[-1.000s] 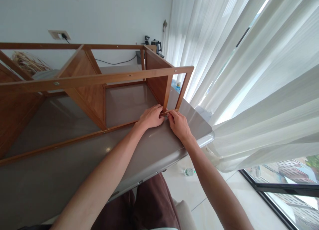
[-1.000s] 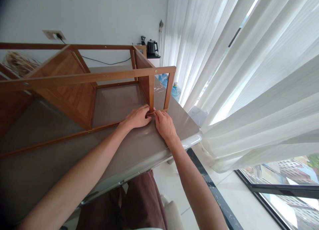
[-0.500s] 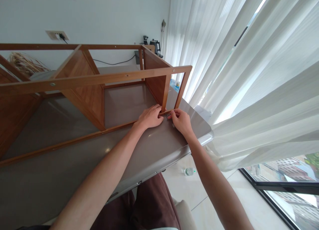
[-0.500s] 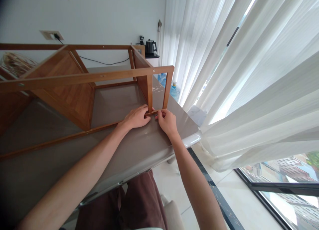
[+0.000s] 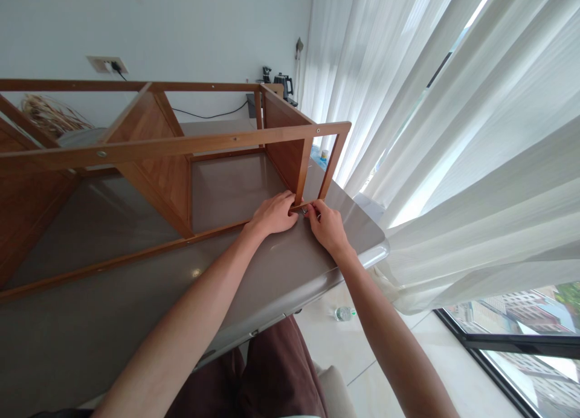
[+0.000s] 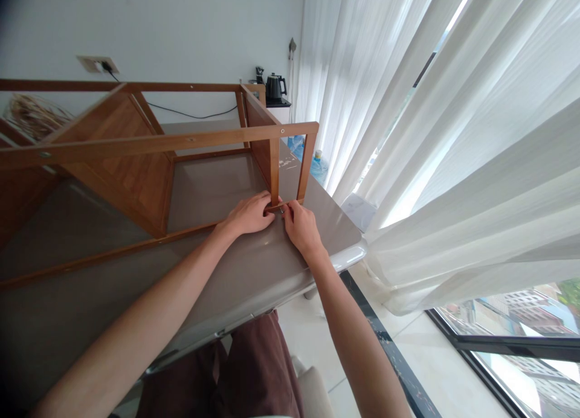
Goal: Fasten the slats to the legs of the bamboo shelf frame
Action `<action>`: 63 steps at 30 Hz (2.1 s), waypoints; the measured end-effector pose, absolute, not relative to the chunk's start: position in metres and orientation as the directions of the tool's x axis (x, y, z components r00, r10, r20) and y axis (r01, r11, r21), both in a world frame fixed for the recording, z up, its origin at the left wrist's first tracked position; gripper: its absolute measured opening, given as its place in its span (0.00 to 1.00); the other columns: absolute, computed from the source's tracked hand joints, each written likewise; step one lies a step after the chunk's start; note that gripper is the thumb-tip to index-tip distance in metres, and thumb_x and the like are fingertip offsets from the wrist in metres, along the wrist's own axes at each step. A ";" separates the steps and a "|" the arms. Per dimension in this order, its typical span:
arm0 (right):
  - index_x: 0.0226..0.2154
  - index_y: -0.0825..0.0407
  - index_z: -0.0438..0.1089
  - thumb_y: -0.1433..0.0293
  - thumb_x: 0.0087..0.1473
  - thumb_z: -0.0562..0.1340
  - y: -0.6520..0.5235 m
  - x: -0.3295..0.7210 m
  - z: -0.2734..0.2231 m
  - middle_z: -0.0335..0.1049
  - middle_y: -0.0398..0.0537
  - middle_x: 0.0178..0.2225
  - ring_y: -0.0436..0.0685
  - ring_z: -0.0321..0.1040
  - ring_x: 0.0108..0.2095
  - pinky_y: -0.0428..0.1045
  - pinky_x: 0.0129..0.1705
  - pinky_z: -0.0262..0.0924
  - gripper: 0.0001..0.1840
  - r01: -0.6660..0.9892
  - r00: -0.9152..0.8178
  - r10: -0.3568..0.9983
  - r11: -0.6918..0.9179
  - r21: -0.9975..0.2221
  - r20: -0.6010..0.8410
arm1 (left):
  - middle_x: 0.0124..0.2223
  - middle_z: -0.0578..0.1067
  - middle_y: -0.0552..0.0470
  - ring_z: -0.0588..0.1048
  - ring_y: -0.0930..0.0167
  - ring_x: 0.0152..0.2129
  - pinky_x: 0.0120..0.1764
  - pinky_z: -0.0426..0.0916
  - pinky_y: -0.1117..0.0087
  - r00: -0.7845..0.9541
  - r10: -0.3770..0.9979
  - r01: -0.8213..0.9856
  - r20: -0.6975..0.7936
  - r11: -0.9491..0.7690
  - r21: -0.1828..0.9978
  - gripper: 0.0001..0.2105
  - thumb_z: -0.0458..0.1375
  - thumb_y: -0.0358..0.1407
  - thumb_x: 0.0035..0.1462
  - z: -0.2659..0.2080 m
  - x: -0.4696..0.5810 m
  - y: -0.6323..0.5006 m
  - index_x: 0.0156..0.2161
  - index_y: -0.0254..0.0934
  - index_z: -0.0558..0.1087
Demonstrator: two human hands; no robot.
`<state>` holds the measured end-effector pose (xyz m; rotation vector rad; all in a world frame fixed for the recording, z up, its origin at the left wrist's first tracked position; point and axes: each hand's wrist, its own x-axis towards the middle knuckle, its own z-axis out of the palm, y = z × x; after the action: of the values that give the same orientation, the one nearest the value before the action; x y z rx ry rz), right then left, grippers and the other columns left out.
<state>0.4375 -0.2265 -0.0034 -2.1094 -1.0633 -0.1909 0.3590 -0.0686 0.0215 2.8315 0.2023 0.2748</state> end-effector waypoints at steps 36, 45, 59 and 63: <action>0.36 0.48 0.71 0.63 0.65 0.54 -0.228 0.441 0.000 0.78 0.43 0.32 0.54 0.74 0.32 0.47 0.38 0.61 0.12 0.640 0.718 0.588 -0.347 -0.686 0.373 | 0.48 0.74 0.50 0.75 0.63 0.46 0.43 0.70 0.65 0.967 0.157 0.100 0.200 -0.958 0.269 0.15 0.52 0.34 0.59 0.016 0.361 -0.066 0.50 0.42 0.69; 0.30 0.49 0.72 0.60 0.61 0.55 -0.228 0.448 0.000 0.79 0.43 0.29 0.54 0.72 0.28 0.48 0.36 0.61 0.15 0.518 0.811 0.511 -0.403 -0.754 0.284 | 0.52 0.73 0.52 0.74 0.64 0.47 0.44 0.70 0.65 0.968 0.148 0.084 0.203 -0.953 0.291 0.18 0.52 0.33 0.58 0.016 0.361 -0.065 0.54 0.46 0.68; 0.35 0.47 0.70 0.62 0.65 0.53 -0.230 0.439 0.002 0.78 0.42 0.31 0.54 0.74 0.31 0.46 0.35 0.60 0.13 0.666 0.705 0.585 -0.350 -0.659 0.401 | 0.50 0.74 0.50 0.74 0.63 0.46 0.43 0.70 0.64 0.968 0.148 0.088 0.205 -0.958 0.274 0.16 0.52 0.34 0.58 0.016 0.361 -0.066 0.52 0.43 0.68; 0.36 0.47 0.70 0.63 0.66 0.52 -0.229 0.438 -0.001 0.77 0.43 0.32 0.54 0.72 0.29 0.46 0.35 0.59 0.13 0.714 0.667 0.608 -0.355 -0.603 0.432 | 0.50 0.73 0.50 0.74 0.63 0.47 0.44 0.70 0.66 0.969 0.144 0.086 0.200 -0.959 0.270 0.15 0.52 0.34 0.59 0.016 0.361 -0.066 0.51 0.42 0.68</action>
<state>0.4377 -0.2288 -0.0009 -2.0756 -1.0186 -0.1684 0.3614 -0.0656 0.0161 2.8563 0.1698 0.3177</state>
